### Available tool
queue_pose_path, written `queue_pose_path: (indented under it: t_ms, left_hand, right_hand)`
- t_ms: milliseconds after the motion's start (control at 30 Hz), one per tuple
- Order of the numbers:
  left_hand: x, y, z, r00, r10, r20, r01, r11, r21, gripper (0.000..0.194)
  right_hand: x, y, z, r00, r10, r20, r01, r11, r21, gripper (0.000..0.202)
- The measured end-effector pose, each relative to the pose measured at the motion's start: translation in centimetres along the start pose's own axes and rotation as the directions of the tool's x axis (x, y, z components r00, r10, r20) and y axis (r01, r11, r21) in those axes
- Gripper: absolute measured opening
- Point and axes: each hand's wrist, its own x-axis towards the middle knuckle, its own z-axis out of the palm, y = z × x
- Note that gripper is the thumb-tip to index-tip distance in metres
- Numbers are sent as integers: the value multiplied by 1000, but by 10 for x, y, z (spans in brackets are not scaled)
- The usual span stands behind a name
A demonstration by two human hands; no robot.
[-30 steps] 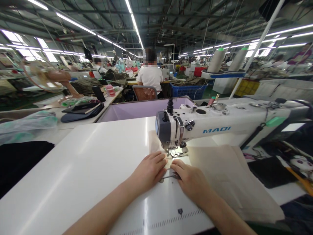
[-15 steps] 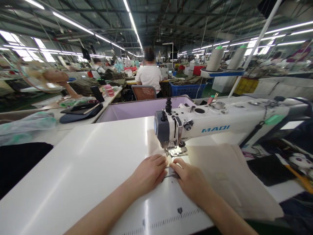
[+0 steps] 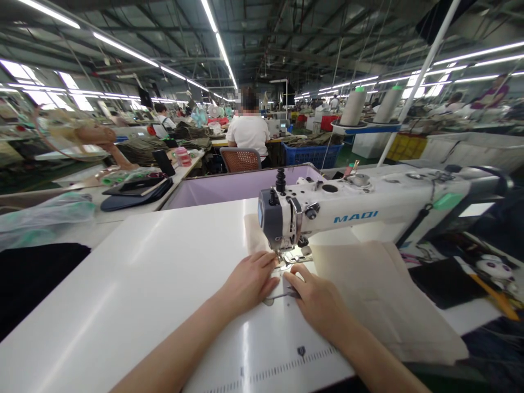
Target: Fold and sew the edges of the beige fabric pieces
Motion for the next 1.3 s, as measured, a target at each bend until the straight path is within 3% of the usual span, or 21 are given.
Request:
queue_pose_path:
  t_ms: [167, 400, 1300]
  left_hand:
    - [-4, -4, 4, 998, 55, -41, -55, 998, 8, 29]
    - [-2, -4, 2, 999, 32, -2, -32, 999, 11, 32]
    - [-4, -9, 4, 999, 14, -46, -16, 999, -39, 40]
  right_hand:
    - [1, 0, 1, 1000, 2, -5, -2, 1000, -2, 39]
    - [1, 1, 0, 1000, 15, 8, -15, 1000, 6, 41]
    - [0, 0, -1, 999, 32, 28, -32, 999, 26, 44]
